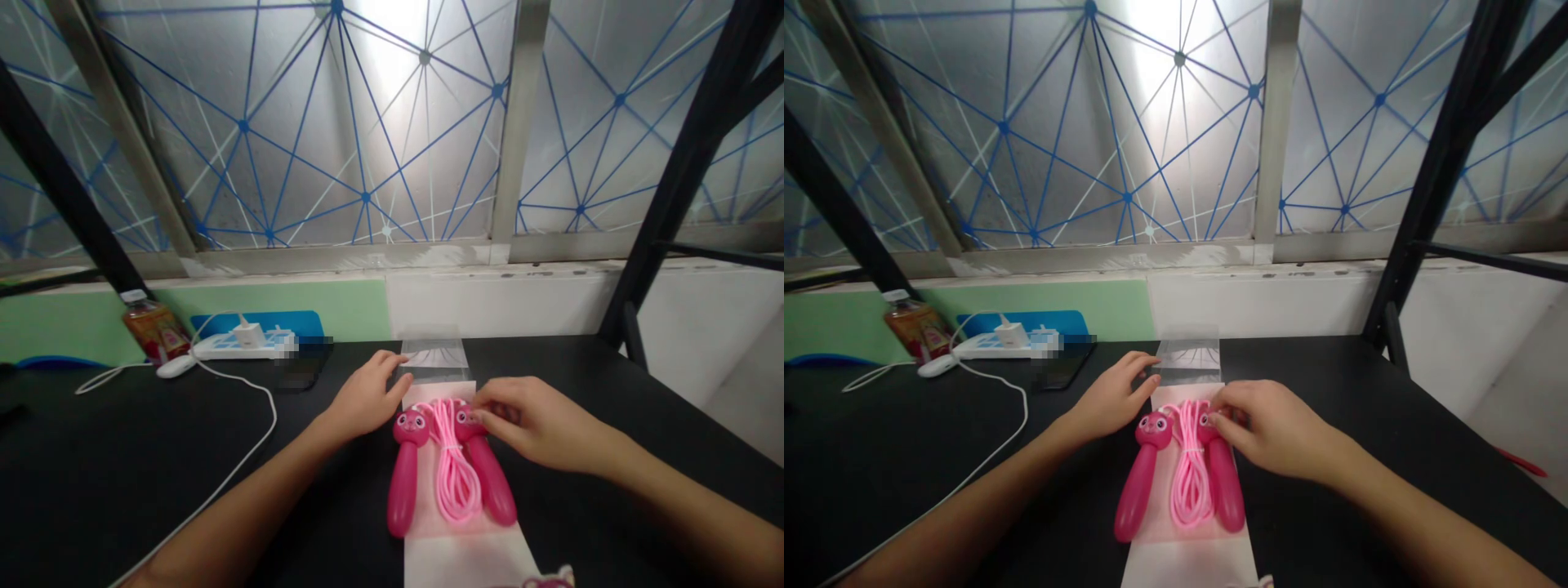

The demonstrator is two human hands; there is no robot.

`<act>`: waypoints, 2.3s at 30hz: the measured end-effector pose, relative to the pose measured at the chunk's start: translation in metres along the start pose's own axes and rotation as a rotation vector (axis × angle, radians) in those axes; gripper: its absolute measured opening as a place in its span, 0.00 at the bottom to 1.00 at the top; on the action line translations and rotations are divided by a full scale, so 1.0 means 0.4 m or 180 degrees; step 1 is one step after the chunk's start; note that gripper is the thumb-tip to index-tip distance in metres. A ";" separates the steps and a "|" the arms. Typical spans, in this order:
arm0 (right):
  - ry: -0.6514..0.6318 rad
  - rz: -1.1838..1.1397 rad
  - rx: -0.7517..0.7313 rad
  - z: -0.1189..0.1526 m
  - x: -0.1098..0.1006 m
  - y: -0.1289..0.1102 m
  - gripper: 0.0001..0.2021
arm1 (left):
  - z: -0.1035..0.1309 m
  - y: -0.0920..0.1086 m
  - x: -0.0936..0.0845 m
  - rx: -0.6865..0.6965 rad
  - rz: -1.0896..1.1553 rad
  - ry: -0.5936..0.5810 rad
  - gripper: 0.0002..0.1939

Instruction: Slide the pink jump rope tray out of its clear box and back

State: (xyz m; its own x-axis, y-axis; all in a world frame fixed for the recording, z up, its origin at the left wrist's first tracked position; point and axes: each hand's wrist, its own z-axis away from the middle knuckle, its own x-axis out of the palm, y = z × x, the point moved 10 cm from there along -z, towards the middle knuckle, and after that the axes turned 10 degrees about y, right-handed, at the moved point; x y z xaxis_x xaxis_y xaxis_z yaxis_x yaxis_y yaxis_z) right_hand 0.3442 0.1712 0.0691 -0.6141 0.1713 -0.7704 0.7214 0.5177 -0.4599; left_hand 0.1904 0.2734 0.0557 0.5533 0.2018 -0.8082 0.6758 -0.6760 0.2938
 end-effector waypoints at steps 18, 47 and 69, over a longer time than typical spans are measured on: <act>-0.0191 -0.0107 0.0240 -0.004 0.076 0.078 0.09 | 0.077 0.075 0.039 0.0175 0.0194 -0.1292 0.18; -0.0118 0.0659 -0.0013 -0.013 0.084 0.046 0.14 | 0.073 0.090 -0.006 0.0467 0.0201 -0.1248 0.20; -0.0442 0.1388 -0.1236 0.041 0.168 -0.135 0.28 | 0.036 0.094 0.022 0.0594 0.0091 -0.0905 0.18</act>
State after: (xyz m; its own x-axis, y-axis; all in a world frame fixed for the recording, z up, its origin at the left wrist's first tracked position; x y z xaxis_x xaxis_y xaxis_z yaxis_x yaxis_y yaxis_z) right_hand 0.2693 0.1409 0.0349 -0.2213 0.3392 -0.9143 0.7117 0.6971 0.0864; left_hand 0.2137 0.2397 0.0521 0.3950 -0.0071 -0.9187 0.5465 -0.8020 0.2412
